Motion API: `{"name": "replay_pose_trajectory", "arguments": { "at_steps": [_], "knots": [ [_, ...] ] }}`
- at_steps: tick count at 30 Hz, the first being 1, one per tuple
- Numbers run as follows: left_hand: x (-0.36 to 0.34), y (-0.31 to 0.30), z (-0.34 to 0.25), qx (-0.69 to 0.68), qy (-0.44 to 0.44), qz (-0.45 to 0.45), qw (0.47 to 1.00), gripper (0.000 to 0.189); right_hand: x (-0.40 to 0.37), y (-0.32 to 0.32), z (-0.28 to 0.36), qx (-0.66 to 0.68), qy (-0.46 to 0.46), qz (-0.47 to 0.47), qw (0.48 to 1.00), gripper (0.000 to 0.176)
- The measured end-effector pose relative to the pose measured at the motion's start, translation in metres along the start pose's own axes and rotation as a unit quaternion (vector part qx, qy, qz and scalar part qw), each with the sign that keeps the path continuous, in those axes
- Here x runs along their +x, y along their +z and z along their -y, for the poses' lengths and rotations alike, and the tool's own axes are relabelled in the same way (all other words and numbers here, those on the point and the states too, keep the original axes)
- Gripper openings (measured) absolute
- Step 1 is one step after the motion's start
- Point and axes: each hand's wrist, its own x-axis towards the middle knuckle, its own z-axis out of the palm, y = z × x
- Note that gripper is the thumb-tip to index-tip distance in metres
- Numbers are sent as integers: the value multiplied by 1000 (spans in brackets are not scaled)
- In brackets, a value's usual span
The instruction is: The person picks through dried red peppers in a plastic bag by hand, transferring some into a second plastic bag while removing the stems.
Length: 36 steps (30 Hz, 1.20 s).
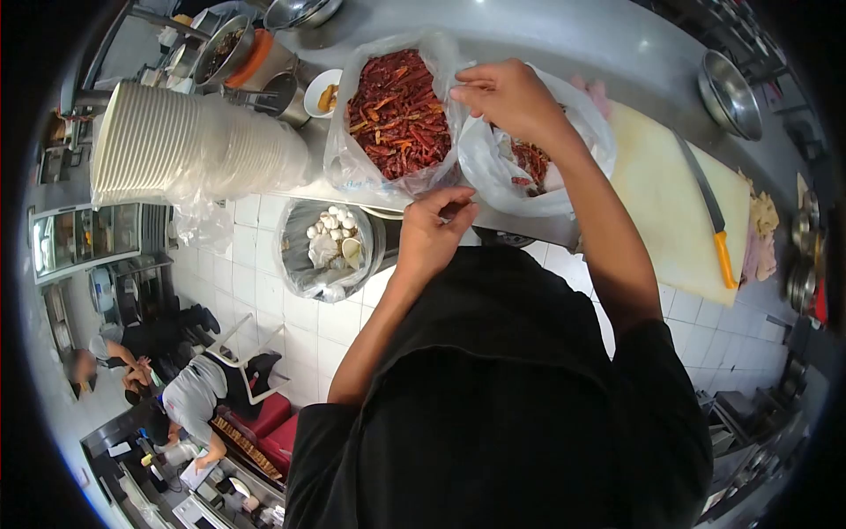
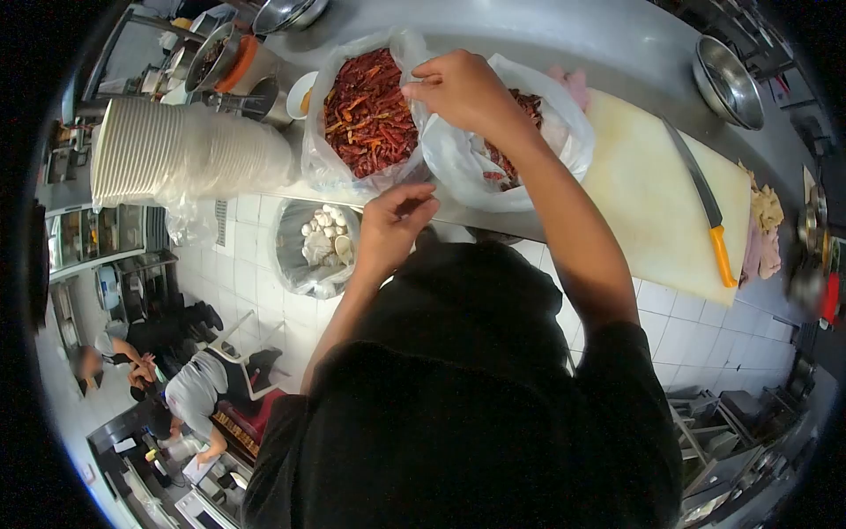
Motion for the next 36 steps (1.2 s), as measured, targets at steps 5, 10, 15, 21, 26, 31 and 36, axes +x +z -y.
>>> {"name": "replay_pose_trajectory", "arguments": {
  "at_steps": [5,10,15,21,26,31,36],
  "knots": [
    [9,2,-5,36,54,8,998,25,-15,-19,-42,-248,22,27,968,15],
    [35,22,-6,190,117,-89,971,38,-9,10,-79,-320,69,35,944,18],
    [67,30,6,229,90,-89,965,45,-7,37,-98,-359,56,36,931,20],
    [65,23,11,201,74,-66,975,39,-20,27,-104,-300,73,45,950,17],
    [63,25,3,210,63,-61,974,41,-35,10,-92,-293,106,89,946,18],
    [75,38,12,281,68,-81,954,47,-39,3,-111,-276,84,53,956,25],
    [89,43,14,248,54,-80,964,39,-35,-8,-101,-265,99,39,958,28]
  ]
}}
